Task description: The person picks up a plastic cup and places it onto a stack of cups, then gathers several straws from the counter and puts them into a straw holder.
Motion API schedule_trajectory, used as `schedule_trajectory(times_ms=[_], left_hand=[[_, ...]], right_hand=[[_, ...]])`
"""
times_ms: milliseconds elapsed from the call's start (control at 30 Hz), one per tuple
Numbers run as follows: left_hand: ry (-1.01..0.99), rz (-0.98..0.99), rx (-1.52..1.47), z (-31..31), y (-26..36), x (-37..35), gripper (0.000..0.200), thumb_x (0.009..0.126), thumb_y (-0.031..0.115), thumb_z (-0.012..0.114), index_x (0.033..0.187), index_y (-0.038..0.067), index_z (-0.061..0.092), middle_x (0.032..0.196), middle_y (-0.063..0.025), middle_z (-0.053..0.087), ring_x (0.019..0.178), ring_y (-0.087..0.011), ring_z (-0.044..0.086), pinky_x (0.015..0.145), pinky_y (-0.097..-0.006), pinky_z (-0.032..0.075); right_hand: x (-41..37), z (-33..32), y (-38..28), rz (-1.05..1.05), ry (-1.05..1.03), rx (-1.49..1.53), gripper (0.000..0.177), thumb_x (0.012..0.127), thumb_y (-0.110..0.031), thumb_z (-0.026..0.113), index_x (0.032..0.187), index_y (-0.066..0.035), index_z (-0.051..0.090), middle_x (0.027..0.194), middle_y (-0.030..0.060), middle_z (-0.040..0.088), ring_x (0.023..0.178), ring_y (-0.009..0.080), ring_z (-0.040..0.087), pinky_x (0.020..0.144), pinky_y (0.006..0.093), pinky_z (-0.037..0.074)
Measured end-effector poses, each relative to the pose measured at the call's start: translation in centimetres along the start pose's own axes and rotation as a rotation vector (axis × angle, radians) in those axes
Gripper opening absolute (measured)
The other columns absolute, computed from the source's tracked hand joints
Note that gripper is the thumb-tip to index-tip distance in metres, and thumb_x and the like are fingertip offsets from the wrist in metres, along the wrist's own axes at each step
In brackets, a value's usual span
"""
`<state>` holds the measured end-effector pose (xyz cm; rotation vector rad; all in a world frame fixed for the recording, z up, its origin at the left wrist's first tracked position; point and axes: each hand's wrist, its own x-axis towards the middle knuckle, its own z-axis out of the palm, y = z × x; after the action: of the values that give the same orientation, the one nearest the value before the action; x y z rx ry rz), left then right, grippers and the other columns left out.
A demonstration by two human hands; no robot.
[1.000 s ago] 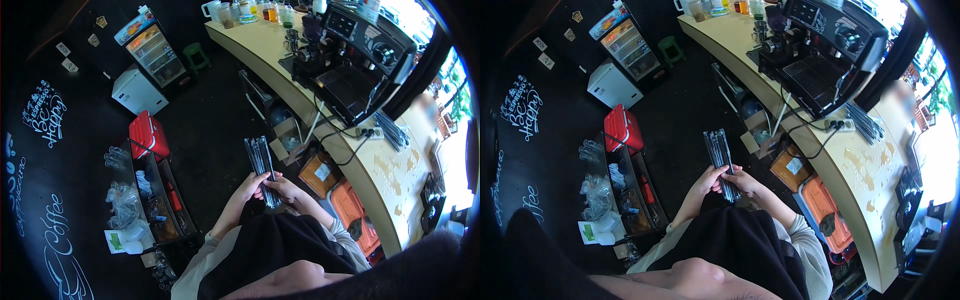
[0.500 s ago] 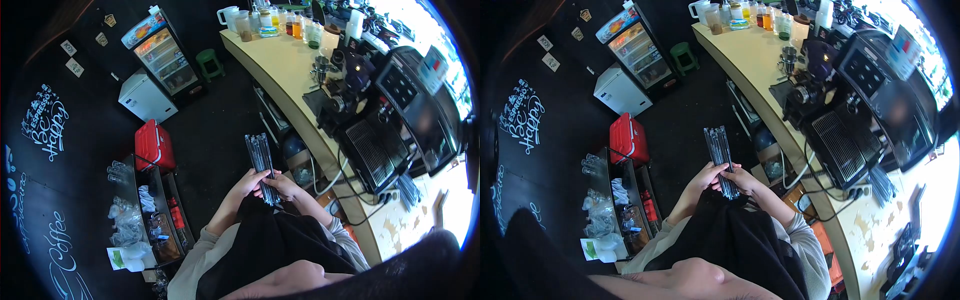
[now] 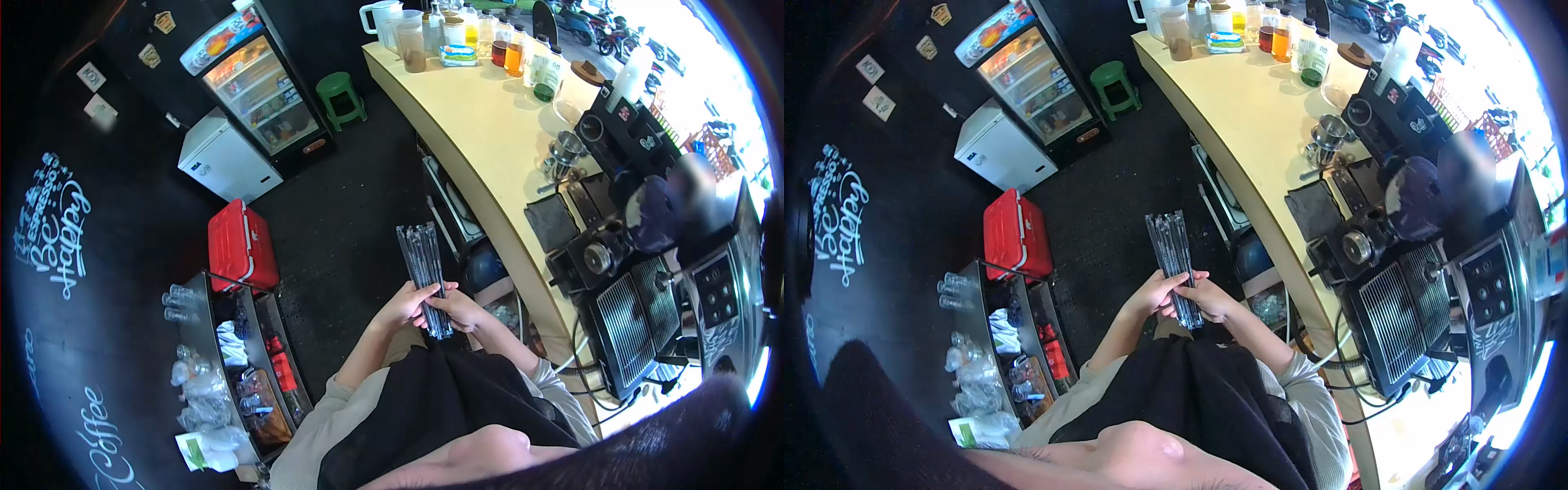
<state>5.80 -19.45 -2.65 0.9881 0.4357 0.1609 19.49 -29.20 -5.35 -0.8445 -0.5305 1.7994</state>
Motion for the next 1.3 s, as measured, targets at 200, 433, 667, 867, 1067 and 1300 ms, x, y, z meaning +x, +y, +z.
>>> schedule_trajectory(times_ms=[200, 433, 667, 867, 1067, 1300], left_hand=[[-0.020, -0.140, 0.046, -6.8, 6.8, 5.7, 0.036, 0.101, 0.027, 0.050, 0.118, -0.003, 0.061, 0.104, -0.0111, 0.069, 0.039, -0.0063, 0.047, 0.032, -0.0216, 0.034], [-0.053, -0.191, 0.176, -16.2, 14.0, 12.1, 0.031, 0.101, 0.024, 0.050, 0.113, -0.002, 0.063, 0.116, -0.0123, 0.067, 0.076, -0.0101, 0.064, 0.062, -0.0254, 0.054], [-0.178, -0.103, 0.030, -19.6, 18.7, 17.6, 0.024, 0.100, 0.019, 0.052, 0.109, -0.001, 0.060, 0.116, -0.0242, 0.065, 0.110, -0.0301, 0.064, 0.096, -0.0419, 0.051], [-0.454, -0.220, 0.073, -18.2, 19.5, 22.1, 0.028, 0.099, 0.022, 0.054, 0.110, -0.003, 0.057, 0.110, -0.0261, 0.066, 0.106, -0.0339, 0.066, 0.093, -0.0429, 0.052], [-0.648, -0.334, 0.171, -15.3, 18.0, 27.3, 0.026, 0.100, 0.015, 0.050, 0.112, -0.008, 0.055, 0.101, -0.0201, 0.067, 0.099, -0.0309, 0.068, 0.091, -0.0404, 0.055], [-0.697, -0.388, 0.189, -12.1, 20.1, 34.6, 0.034, 0.100, 0.021, 0.052, 0.116, -0.009, 0.057, 0.107, -0.0210, 0.066, 0.103, -0.0302, 0.067, 0.092, -0.0402, 0.054]], right_hand=[[8.5, -0.4, -4.6, -0.099, 0.065, 0.055, 0.020, 0.098, -0.009, 0.052, 0.114, -0.001, 0.044, 0.091, 0.0163, 0.066, 0.078, 0.0260, 0.070, 0.069, 0.0368, 0.061], [19.0, 0.1, -9.7, -0.208, 0.247, -0.138, 0.024, 0.099, -0.018, 0.054, 0.112, 0.002, 0.052, 0.089, 0.0118, 0.066, 0.088, 0.0220, 0.068, 0.081, 0.0335, 0.055], [19.5, -3.3, -13.7, -0.338, 0.718, -0.837, 0.035, 0.081, -0.030, 0.077, 0.096, 0.001, 0.070, 0.083, 0.0093, 0.071, 0.077, 0.0151, 0.067, 0.074, 0.0295, 0.053], [18.7, -5.1, -18.2, -0.663, 0.751, -0.428, 0.037, 0.091, -0.019, 0.066, 0.121, 0.001, 0.059, 0.106, 0.0111, 0.068, 0.100, 0.0192, 0.063, 0.088, 0.0326, 0.050], [20.6, -7.0, -21.2, -0.524, 0.501, -0.108, 0.033, 0.095, -0.023, 0.059, 0.114, 0.004, 0.062, 0.111, 0.0194, 0.068, 0.091, 0.0180, 0.067, 0.076, 0.0271, 0.055], [18.8, -11.5, -26.4, -0.588, 0.568, 0.026, 0.033, 0.096, -0.027, 0.060, 0.102, 0.006, 0.061, 0.112, 0.0277, 0.064, 0.098, 0.0278, 0.067, 0.081, 0.0344, 0.056]])
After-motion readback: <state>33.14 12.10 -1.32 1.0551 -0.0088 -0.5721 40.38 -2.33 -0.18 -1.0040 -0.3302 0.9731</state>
